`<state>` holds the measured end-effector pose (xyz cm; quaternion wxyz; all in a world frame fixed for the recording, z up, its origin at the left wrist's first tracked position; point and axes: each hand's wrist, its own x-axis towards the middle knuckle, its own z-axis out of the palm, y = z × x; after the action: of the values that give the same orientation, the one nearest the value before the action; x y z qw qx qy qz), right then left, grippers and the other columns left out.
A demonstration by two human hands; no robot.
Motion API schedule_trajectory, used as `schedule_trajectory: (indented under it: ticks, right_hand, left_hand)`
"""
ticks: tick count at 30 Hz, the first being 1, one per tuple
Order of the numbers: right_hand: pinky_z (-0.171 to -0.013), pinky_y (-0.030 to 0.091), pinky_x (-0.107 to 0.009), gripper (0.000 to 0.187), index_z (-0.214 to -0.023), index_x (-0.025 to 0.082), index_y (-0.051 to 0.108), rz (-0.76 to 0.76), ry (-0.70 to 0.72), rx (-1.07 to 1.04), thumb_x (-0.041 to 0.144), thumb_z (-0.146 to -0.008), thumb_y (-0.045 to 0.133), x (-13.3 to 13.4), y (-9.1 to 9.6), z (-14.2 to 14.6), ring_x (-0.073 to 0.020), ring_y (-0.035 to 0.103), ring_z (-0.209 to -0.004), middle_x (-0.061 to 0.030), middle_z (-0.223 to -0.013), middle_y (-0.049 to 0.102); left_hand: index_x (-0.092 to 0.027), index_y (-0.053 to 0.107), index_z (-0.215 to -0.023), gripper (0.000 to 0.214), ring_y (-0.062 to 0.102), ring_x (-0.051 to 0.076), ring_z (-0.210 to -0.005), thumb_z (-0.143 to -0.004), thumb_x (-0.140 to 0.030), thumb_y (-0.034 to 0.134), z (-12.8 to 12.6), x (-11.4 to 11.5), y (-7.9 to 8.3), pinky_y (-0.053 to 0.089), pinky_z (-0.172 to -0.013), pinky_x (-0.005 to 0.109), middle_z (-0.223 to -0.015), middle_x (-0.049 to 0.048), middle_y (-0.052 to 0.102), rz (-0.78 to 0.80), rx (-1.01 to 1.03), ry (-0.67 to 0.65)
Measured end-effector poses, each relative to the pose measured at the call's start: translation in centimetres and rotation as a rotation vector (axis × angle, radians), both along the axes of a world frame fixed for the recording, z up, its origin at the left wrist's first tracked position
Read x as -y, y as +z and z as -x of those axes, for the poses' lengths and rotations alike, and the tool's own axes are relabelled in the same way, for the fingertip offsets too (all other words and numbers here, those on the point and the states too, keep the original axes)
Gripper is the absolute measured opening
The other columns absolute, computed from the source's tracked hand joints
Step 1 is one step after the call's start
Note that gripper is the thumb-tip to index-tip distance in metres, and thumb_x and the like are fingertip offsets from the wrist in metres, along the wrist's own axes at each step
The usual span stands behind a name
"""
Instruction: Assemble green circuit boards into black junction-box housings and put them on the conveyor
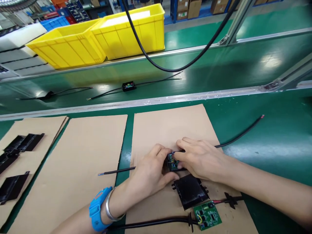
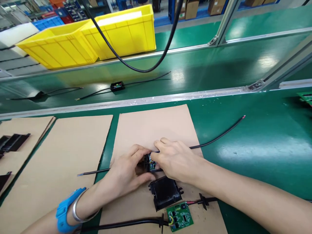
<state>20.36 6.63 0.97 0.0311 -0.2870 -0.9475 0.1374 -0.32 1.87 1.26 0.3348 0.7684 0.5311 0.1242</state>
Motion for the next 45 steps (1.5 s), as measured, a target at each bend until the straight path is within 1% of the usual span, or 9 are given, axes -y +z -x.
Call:
schedule_trajectory:
  ticks: [6, 11, 14, 20, 23, 27, 35, 40, 45]
  right_hand:
    - [-0.060, 0.032, -0.029, 0.003, -0.084, 0.021, 0.064, 0.071, -0.001, -0.035, 0.020, -0.087, 0.064, -0.2, -0.2, 0.0, -0.0192, 0.051, -0.081, -0.0033, -0.085, 0.054]
    - [-0.060, 0.032, -0.030, 0.005, -0.082, 0.021, 0.064, 0.089, -0.004, -0.058, 0.022, -0.087, 0.065, -0.3, -0.5, 0.0, -0.0193, 0.051, -0.082, -0.0028, -0.085, 0.056]
    - [-0.060, 0.032, -0.030, 0.005, -0.081, 0.020, 0.065, 0.091, 0.003, -0.058, 0.021, -0.086, 0.066, -0.4, -0.5, 0.0, -0.0193, 0.052, -0.083, -0.0030, -0.086, 0.057]
    - [-0.060, 0.032, -0.030, 0.006, -0.081, 0.019, 0.066, 0.057, -0.006, -0.114, 0.017, -0.086, 0.063, -0.3, -0.5, -0.1, -0.0190, 0.052, -0.082, -0.0032, -0.084, 0.056]
    - [-0.060, 0.032, -0.030, 0.007, -0.079, 0.019, 0.065, 0.041, 0.005, -0.151, 0.017, -0.085, 0.063, -0.3, -0.7, -0.3, -0.0190, 0.052, -0.081, -0.0030, -0.084, 0.057]
    - [-0.059, 0.030, -0.029, 0.008, -0.077, 0.020, 0.065, 0.051, -0.014, -0.186, 0.017, -0.084, 0.063, -0.3, -0.8, -0.4, -0.0190, 0.052, -0.081, -0.0026, -0.083, 0.057]
    - [-0.063, 0.034, -0.028, 0.006, -0.083, 0.021, 0.064, 0.086, -0.024, -0.182, 0.015, -0.081, 0.065, -0.1, -1.0, 0.1, -0.0196, 0.053, -0.082, -0.0031, -0.084, 0.057]
    - [-0.074, 0.041, -0.029, 0.019, -0.092, 0.018, 0.062, 0.181, -0.066, -0.124, 0.021, -0.076, 0.073, -0.9, 0.3, 0.9, -0.0210, 0.058, -0.089, -0.0044, -0.091, 0.063]
    - [-0.065, 0.043, -0.031, 0.031, -0.093, 0.016, 0.064, 0.283, -0.162, 0.114, 0.042, -0.078, 0.072, -2.2, 1.8, 3.6, -0.0254, 0.064, -0.084, -0.0082, -0.087, 0.069]
  left_hand:
    - [-0.015, 0.059, -0.086, 0.046, 0.063, 0.015, -0.061, -0.091, -0.059, 0.046, 2.4, -3.1, 0.5, 0.054, -0.060, 0.030, -0.072, 0.0030, 0.064, 0.785, 0.170, 0.044]
    - [-0.013, 0.064, -0.080, 0.041, 0.058, 0.011, -0.053, -0.076, -0.053, 0.068, 2.2, -4.3, 0.2, 0.048, -0.052, 0.024, -0.068, 0.0033, 0.066, 1.113, 0.286, 0.086]
    - [-0.015, 0.059, -0.073, 0.028, 0.056, 0.010, -0.054, -0.078, -0.041, 0.068, 1.2, -3.4, 1.2, 0.046, -0.053, 0.023, -0.064, -0.0001, 0.063, 0.915, 0.240, 0.156]
    - [-0.018, 0.063, -0.084, 0.016, 0.061, 0.016, -0.071, -0.089, -0.015, 0.048, 0.1, -0.2, 1.3, 0.047, -0.065, 0.027, -0.079, 0.0035, 0.067, -0.264, -0.129, -0.120]
    - [-0.017, 0.061, -0.088, 0.022, 0.061, 0.015, -0.071, -0.093, -0.009, 0.042, 0.5, 1.0, -0.3, 0.048, -0.065, 0.026, -0.078, 0.0040, 0.066, -0.516, -0.168, -0.150]
    - [-0.018, 0.058, -0.086, 0.018, 0.059, 0.014, -0.071, -0.094, -0.007, 0.045, 0.7, 1.9, -1.5, 0.048, -0.066, 0.026, -0.077, 0.0028, 0.064, -0.620, -0.297, -0.152]
    - [-0.011, 0.059, -0.095, 0.022, 0.058, 0.020, -0.066, -0.090, -0.001, 0.040, -0.6, 2.6, -1.1, 0.046, -0.058, 0.031, -0.078, 0.0063, 0.064, -0.756, -0.699, -0.326]
    - [-0.013, 0.057, -0.109, 0.023, 0.060, 0.020, -0.080, -0.093, -0.005, 0.042, 0.3, 2.8, -1.7, 0.048, -0.069, 0.032, -0.095, 0.0069, 0.066, -0.706, -0.556, -0.192]
    - [-0.016, 0.058, -0.109, 0.028, 0.060, 0.020, -0.086, -0.091, -0.002, 0.042, 1.1, 3.0, -2.8, 0.048, -0.074, 0.034, -0.101, 0.0066, 0.066, -0.663, -0.429, -0.162]
